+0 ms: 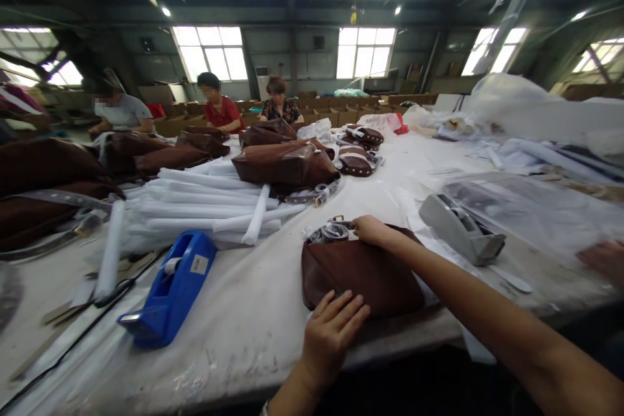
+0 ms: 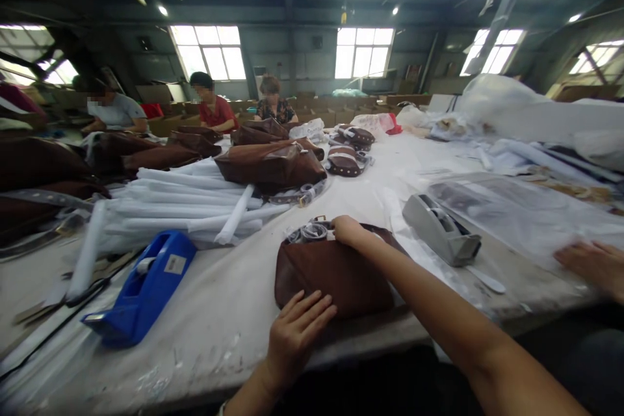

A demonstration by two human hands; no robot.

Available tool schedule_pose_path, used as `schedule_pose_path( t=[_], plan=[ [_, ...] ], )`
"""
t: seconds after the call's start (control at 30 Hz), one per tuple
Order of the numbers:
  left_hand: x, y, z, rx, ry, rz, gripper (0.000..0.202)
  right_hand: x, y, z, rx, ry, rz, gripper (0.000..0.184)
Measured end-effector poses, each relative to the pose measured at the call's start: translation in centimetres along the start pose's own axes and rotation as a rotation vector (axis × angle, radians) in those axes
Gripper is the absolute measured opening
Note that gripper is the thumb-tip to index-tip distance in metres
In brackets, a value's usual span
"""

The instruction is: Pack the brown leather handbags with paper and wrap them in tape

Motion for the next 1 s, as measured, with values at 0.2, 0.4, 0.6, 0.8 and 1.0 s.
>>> schedule_pose_path(
  t=[0.2, 0.4, 0.6, 0.8, 1.0],
  plan=[
    [-0.3, 0.0, -0.3, -0.02, 0.009, 0.003, 0.036, -2.1, -1.1, 3.7, -0.013, -0.234, -0.094, 0.025],
    [-0.5, 0.0, -0.4, -0.014, -0.006, -0.008, 0.036, -2.9, -1.6, 4.1, -0.055, -0.168, -0.137, 0.03],
    [-0.4, 0.0, -0.3, -0.009, -0.016, -0.02, 0.036, -2.3, -1.2, 3.9, -0.12, -0.098, -0.153, 0.035],
    [-0.5, -0.1, -0.4, -0.004, -0.027, -0.017, 0.037, -2.4, -1.2, 3.7, -0.079, -0.148, -0.092, 0.031],
    [0.0, 0.0, -0.2, 0.01, -0.017, -0.03, 0.037, -1.9, -0.4, 2.6, 0.015, -0.238, 0.056, 0.021]
  ],
)
Point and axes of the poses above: each hand's wrist, its own z-axis towards the middle knuckle, its own x-axis out of the back of the hand, y = z × x, the point moved 6 cm from there along z, towards the middle knuckle, and after that the axes turned 4 degrees about -y, right-handed, at the moved point
